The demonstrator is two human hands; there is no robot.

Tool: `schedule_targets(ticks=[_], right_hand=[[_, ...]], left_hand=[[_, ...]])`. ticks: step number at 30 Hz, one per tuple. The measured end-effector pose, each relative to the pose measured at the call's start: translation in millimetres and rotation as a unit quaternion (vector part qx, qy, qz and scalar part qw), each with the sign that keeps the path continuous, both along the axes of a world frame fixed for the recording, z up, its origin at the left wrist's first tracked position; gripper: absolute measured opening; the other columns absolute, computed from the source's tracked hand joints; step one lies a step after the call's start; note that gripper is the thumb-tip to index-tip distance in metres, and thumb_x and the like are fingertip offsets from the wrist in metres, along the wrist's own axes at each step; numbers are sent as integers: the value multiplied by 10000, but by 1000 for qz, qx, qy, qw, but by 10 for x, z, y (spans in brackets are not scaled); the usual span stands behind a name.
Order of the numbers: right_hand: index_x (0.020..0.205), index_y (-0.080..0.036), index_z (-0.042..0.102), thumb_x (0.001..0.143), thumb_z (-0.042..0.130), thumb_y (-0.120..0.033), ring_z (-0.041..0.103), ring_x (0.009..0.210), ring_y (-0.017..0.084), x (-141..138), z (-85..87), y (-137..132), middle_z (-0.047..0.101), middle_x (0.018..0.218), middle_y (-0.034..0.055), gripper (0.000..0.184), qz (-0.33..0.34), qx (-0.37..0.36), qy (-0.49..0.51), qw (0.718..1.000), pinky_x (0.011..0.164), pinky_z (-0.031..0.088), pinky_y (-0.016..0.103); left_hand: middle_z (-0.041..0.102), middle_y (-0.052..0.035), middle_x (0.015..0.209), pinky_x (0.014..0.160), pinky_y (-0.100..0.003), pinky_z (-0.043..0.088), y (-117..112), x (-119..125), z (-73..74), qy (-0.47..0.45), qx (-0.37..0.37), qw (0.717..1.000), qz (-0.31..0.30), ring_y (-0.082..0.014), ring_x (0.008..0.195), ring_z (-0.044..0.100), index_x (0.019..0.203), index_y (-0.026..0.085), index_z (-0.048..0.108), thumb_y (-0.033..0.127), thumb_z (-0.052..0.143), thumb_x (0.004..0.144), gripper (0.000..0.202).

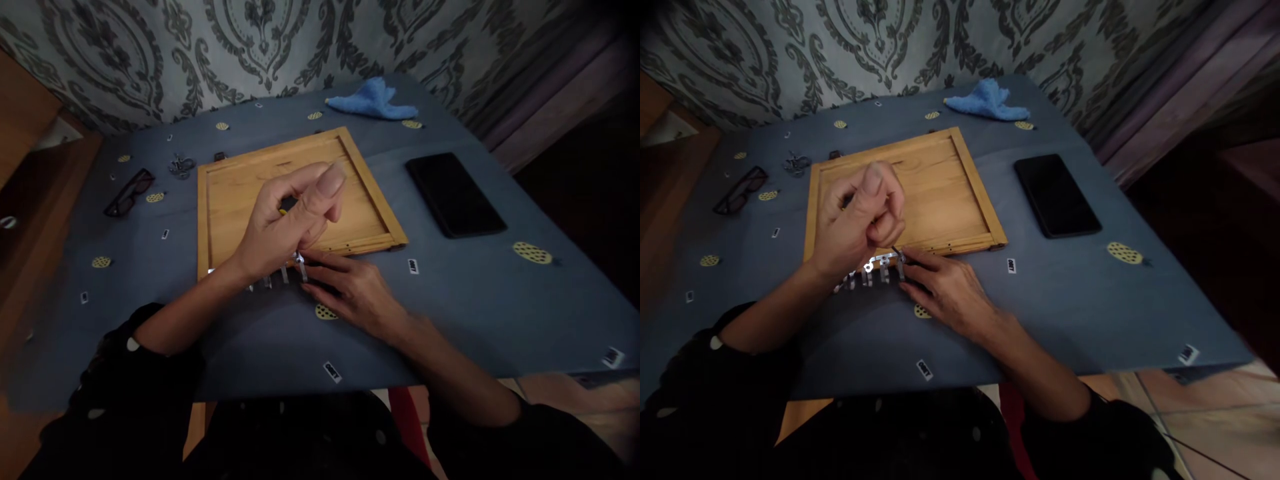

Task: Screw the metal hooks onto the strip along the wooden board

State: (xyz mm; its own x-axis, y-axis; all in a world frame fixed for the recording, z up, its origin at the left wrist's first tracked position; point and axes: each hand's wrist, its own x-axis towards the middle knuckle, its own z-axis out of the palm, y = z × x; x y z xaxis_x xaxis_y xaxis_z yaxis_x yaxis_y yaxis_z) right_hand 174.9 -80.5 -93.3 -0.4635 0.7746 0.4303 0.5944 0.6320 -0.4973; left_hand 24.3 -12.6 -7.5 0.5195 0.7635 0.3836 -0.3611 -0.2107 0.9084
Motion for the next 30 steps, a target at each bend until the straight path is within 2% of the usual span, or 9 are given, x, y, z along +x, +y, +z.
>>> schedule_targets(ticks=[2, 7, 11, 14, 19, 21, 26, 30], right_hand=[[1114, -188, 760, 973, 613, -245, 745, 1074, 251, 5, -20, 0, 690, 1342, 115, 212, 1, 2, 14, 1000, 906, 635, 389], [1032, -191, 782, 982, 592, -234, 751, 1056, 248, 0, -23, -11, 680, 1355, 122, 201, 6, -4, 30, 1000, 883, 645, 381], [1036, -185, 782, 982, 587, -216, 747, 1065, 266, -2, -2, -27, 680, 1344, 147, 205, 8, -9, 28, 1000, 868, 652, 414], [1036, -167, 780, 976, 600, -214, 744, 1068, 277, 4, 12, -38, 691, 1312, 171, 195, 5, 4, 26, 1000, 867, 652, 428], [1040, -156, 772, 986, 587, -224, 738, 1077, 264, 10, 46, -49, 703, 1284, 176, 204, -3, 12, 3, 1000, 879, 647, 402], [1030, -167, 770, 990, 581, -227, 738, 1073, 249, 11, 54, -51, 705, 1283, 164, 202, -7, 11, -3, 1000, 883, 645, 381], [995, -161, 762, 994, 572, -231, 742, 1050, 258, 14, 53, -60, 702, 1270, 177, 203, 2, -2, 7, 1000, 874, 649, 402], [1001, -191, 761, 992, 570, -236, 732, 1076, 274, 7, 56, -65, 709, 1256, 155, 196, -2, -29, 13, 999, 896, 652, 429]], left_hand=[[301, 92, 486, 384, -188, 182, -7, -11, -7, -1, 9, 1000, -10, -26, 388, 260, 683, 163, 527, 494, 598, 955, 434], [360, 76, 501, 497, -202, 311, -11, -23, -6, 17, 18, 1000, 8, -32, 452, 320, 660, 161, 531, 523, 618, 933, 462], [373, 71, 515, 510, -212, 332, -9, -28, -1, 8, 18, 1000, 4, -40, 448, 311, 658, 171, 522, 503, 587, 957, 451], [371, 67, 508, 488, -222, 321, -26, -44, 21, 38, 2, 999, 27, -55, 444, 298, 662, 185, 529, 532, 588, 941, 449], [412, 63, 555, 420, -223, 239, -54, -80, 56, 66, -18, 997, 45, -22, 398, 153, 614, 174, 460, 520, 547, 964, 500], [395, 63, 551, 428, -217, 260, -57, -93, 66, 72, -12, 996, 48, -26, 399, 180, 635, 178, 491, 511, 527, 979, 480], [289, 55, 524, 463, -199, 322, -29, -98, 58, 87, -20, 993, 72, -57, 422, 378, 641, 186, 529, 463, 531, 985, 442], [261, 58, 497, 477, -190, 360, 22, -77, 19, 72, -1, 995, 62, -70, 433, 429, 623, 189, 521, 472, 541, 974, 452]])
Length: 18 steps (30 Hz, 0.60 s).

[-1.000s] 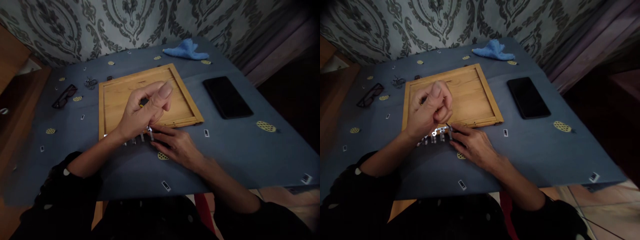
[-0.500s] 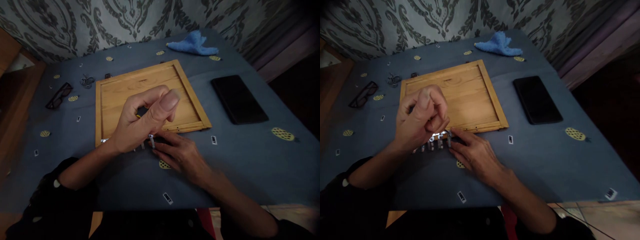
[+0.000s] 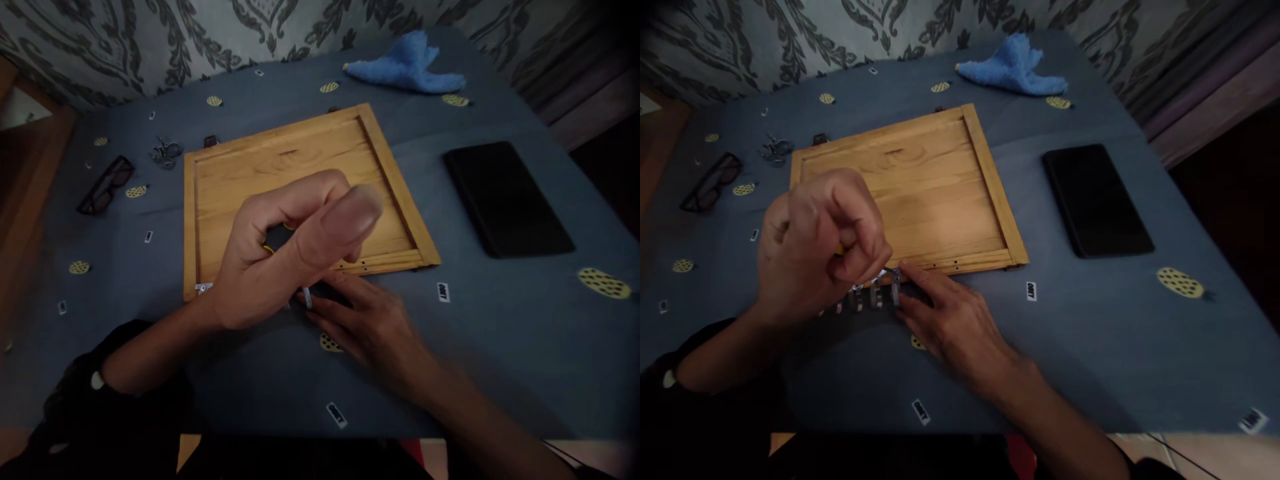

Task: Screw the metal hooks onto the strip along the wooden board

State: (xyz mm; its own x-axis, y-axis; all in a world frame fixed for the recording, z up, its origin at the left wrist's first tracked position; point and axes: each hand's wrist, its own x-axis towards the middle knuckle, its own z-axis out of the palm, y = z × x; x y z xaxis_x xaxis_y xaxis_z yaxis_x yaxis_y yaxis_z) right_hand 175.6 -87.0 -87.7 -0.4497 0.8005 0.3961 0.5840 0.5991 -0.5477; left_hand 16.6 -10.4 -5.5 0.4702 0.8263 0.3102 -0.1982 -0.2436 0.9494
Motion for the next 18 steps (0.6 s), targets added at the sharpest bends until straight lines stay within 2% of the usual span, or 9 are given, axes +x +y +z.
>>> schedule_targets(ticks=[5, 10, 14, 18], right_hand=[[1018, -212, 767, 987, 582, -235, 733, 1082, 278, -4, -4, 9, 720, 1243, 136, 189, 5, -3, 21, 1000, 887, 660, 422], [1061, -196, 763, 994, 575, -236, 729, 1100, 276, 25, -15, 23, 712, 1274, 133, 203, 16, 7, 14, 1000, 886, 661, 436], [1030, -187, 760, 990, 585, -231, 739, 1082, 250, 30, -4, 34, 701, 1305, 140, 185, 20, 18, 26, 999, 896, 659, 398], [1051, -190, 753, 975, 609, -204, 744, 1075, 230, 32, 20, 35, 718, 1280, 136, 163, 23, 2, 54, 998, 914, 651, 369]], left_hand=[[302, 62, 538, 454, -177, 311, -39, 2, 67, 10, -13, 1000, 9, -16, 392, 270, 622, 173, 505, 410, 553, 981, 433], [422, 39, 614, 445, -194, 284, -52, 29, 91, 20, 9, 1000, -18, -17, 420, 304, 615, 165, 490, 456, 552, 976, 468], [322, 65, 518, 446, -210, 264, -14, 41, 46, -33, 3, 999, -23, -25, 392, 242, 632, 177, 500, 503, 544, 975, 475], [298, 78, 495, 416, -227, 210, 3, -14, 163, -100, 7, 995, 25, -30, 389, 219, 627, 179, 509, 423, 611, 956, 423]])
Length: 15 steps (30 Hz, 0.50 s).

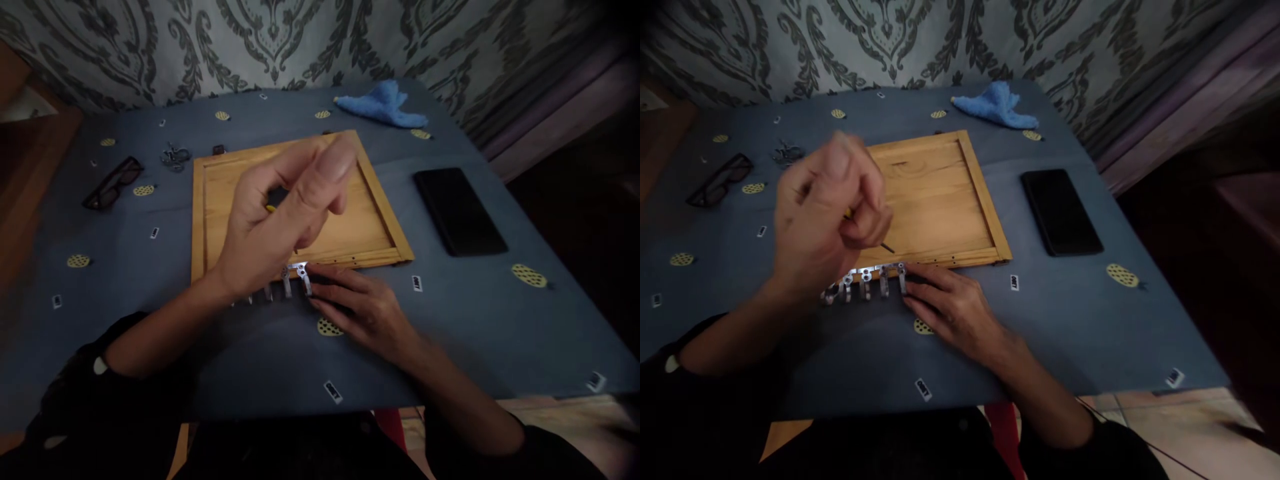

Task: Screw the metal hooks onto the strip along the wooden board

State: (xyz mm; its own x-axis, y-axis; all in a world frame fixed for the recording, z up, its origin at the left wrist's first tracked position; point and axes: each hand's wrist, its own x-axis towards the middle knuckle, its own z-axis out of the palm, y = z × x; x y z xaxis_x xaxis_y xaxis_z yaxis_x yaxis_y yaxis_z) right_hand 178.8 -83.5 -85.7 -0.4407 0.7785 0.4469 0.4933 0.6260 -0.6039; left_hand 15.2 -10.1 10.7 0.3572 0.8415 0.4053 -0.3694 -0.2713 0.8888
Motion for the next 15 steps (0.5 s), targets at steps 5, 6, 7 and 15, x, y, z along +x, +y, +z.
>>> schedule_targets(ticks=[5, 6, 7, 15], right_hand=[[1061, -150, 734, 950, 661, -241, 748, 1060, 220, 29, -8, 13, 741, 1216, 158, 161, -3, 36, 11, 999, 890, 651, 367], [1063, -149, 731, 949, 664, -249, 746, 1066, 222, 35, -10, 15, 740, 1216, 161, 166, -5, 34, 10, 999, 893, 650, 375], [1063, -153, 729, 949, 665, -253, 744, 1071, 222, 40, -11, 16, 740, 1216, 159, 164, -7, 30, 7, 999, 895, 649, 382], [823, -195, 696, 946, 614, -166, 752, 803, 165, 28, 43, 10, 760, 906, 73, 151, -51, 37, 4, 998, 707, 639, 279]], left_hand=[[285, 78, 498, 396, -218, 178, 29, -73, 139, -4, 32, 999, 16, -24, 375, 215, 627, 176, 503, 360, 563, 984, 405], [273, 81, 486, 390, -216, 175, 38, -78, 136, -8, 39, 999, 13, -25, 367, 199, 629, 180, 508, 389, 565, 980, 412], [265, 82, 476, 385, -215, 170, 46, -82, 127, -12, 44, 999, 8, -26, 359, 185, 630, 184, 510, 423, 571, 973, 422], [294, 88, 509, 399, -205, 212, 58, -95, 50, -23, 20, 998, -52, -27, 383, 208, 675, 184, 521, 419, 595, 965, 381]])
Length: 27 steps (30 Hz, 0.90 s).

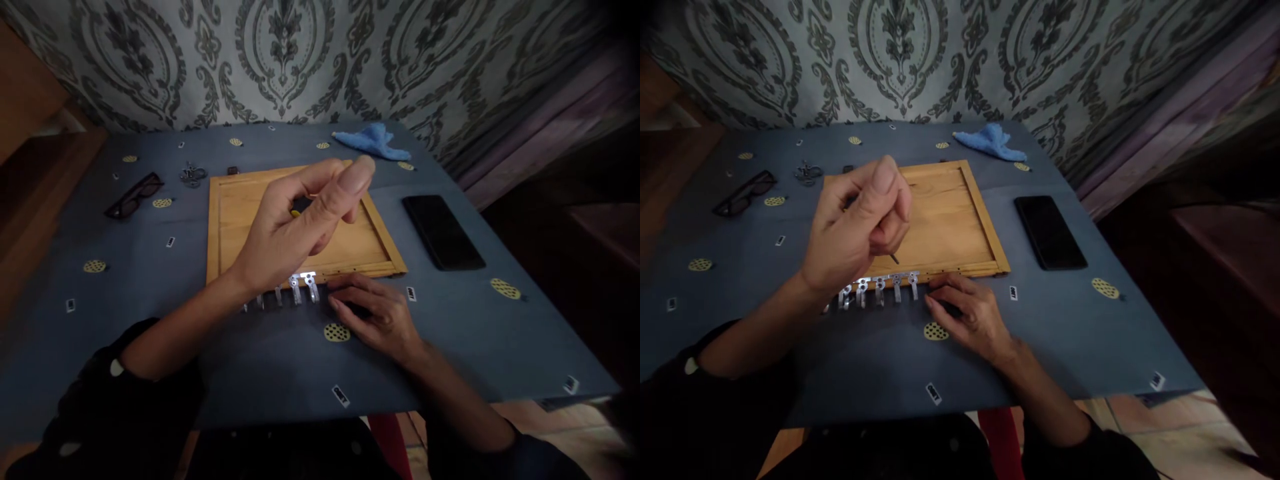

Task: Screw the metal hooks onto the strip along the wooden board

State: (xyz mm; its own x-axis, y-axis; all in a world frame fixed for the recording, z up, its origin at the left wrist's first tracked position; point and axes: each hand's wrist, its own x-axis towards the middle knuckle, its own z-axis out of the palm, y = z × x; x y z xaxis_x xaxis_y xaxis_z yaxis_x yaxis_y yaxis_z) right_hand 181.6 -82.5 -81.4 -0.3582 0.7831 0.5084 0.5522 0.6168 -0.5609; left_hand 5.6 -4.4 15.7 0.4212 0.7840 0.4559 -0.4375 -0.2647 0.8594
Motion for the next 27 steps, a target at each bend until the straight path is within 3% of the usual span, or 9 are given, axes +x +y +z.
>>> schedule_targets(ticks=[5, 14, 19, 27], right_hand=[[824, -207, 684, 945, 590, -150, 731, 733, 158, -15, 44, 11, 744, 848, 57, 164, -1, -2, 1, 1000, 664, 618, 267], [840, -197, 687, 946, 584, -132, 713, 700, 142, -22, 47, 14, 735, 812, 50, 162, 2, 11, 5, 1000, 639, 598, 245], [863, -184, 699, 949, 592, -134, 718, 728, 137, -24, 45, 15, 737, 832, 53, 146, 9, 13, 13, 1000, 668, 600, 238], [991, -164, 717, 943, 652, -203, 745, 993, 194, -24, -26, 0, 743, 1102, 130, 90, 26, 12, 3, 1000, 855, 633, 326]], left_hand=[[270, 92, 490, 391, -223, 182, 11, 7, -32, 14, -39, 999, -4, -34, 386, 215, 651, 185, 506, 481, 621, 938, 428], [325, 93, 461, 405, -214, 235, 101, 28, -218, 27, -41, 999, 18, -43, 394, 287, 674, 183, 529, 517, 648, 909, 425], [320, 97, 475, 395, -204, 221, 56, 44, -292, 97, -81, 992, 2, -41, 401, 262, 698, 181, 524, 551, 615, 919, 441], [325, 92, 488, 451, -209, 266, 27, 42, -291, 118, -47, 992, 4, -44, 437, 298, 702, 171, 533, 551, 574, 949, 455]])
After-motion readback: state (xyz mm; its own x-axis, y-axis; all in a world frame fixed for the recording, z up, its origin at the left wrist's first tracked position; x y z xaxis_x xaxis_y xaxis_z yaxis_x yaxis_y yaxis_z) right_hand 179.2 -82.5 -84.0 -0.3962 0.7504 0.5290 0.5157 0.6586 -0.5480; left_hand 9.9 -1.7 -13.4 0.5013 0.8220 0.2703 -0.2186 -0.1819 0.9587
